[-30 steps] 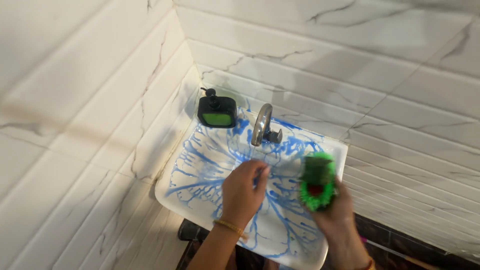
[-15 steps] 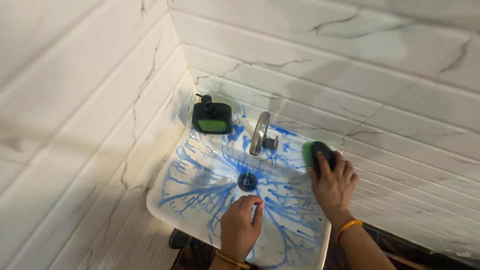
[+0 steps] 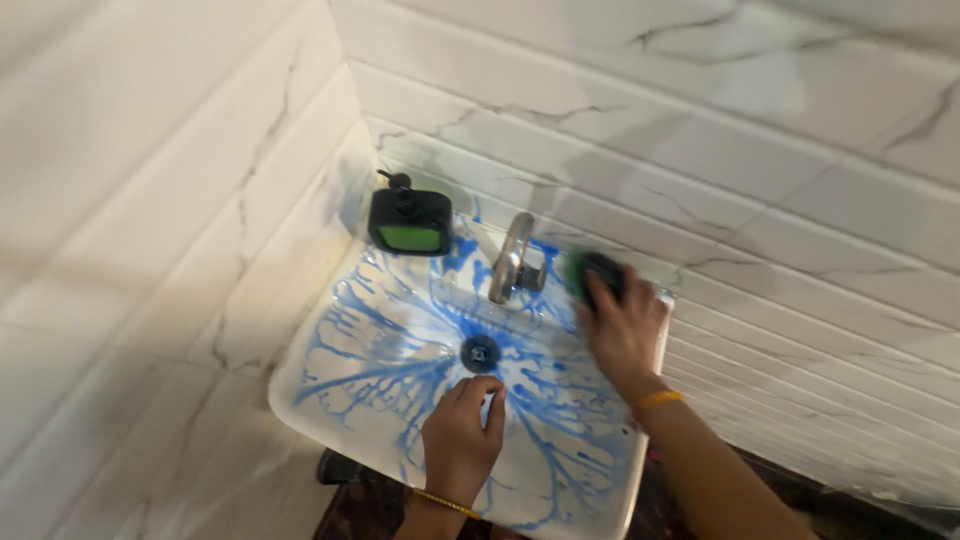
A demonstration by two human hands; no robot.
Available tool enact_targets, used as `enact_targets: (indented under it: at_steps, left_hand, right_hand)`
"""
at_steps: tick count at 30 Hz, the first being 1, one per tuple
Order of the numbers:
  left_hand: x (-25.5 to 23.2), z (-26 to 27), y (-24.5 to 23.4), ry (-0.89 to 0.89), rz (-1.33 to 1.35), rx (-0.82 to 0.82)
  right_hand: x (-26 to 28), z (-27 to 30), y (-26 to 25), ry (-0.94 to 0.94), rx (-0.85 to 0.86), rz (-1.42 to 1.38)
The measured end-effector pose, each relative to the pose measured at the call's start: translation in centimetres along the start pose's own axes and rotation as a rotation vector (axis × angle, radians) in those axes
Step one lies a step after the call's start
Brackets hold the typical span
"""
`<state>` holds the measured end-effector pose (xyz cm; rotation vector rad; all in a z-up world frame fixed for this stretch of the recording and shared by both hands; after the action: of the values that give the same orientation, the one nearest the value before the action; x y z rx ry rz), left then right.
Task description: The person cleans a bathroom sink and the surrounding wall tiles using a green brush and soap, scrubbing the surfaces with the brush and a cloth.
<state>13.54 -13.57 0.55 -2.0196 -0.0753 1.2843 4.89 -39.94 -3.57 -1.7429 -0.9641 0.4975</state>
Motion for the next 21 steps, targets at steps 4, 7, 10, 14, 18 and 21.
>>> enact_targets:
  at_steps: [4,7,10,14,18,21]
  left_hand:
    - [-0.6,0.2,0.8,0.013,-0.015,0.012]
    - [0.5,0.0,0.9,-0.034,-0.026,-0.023]
    - [0.4,0.0,4.1,0.029,-0.001,0.059]
    - [-1.3,-1.6,7.8,0.094,0.035,0.141]
    - [-2.3,-2.8,8.9,0.114,0.024,0.164]
    - [-2.1,-2.9,10.1,0.140,-0.010,0.197]
  right_hand:
    - [0.3,1.0,-0.7,-0.216,-0.004,-0.065]
    - [-1.8,0.3,-1.5,-0.205,0.055,-0.023]
    - [0.4,-0.4,0.4,-0.094,0.038,0.042]
    - [3.6,-0.5,0.9,-0.177,0.033,-0.108]
    - [-0.6,0.9,0.1,-0.195,0.225,0.001]
    - [-0.1,-0.3,-0.8,-0.172,0.021,0.157]
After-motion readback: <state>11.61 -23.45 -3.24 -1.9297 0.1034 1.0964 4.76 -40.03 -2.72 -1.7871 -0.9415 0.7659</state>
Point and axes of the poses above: each hand's wrist, its own z-axis away from the middle knuckle, its own y-axis out of the palm, x = y × z, the point moved 10 cm from there along -z, towards the middle knuckle, and after that the axes turned 2 degrees about -y, right-handed, at the moved point
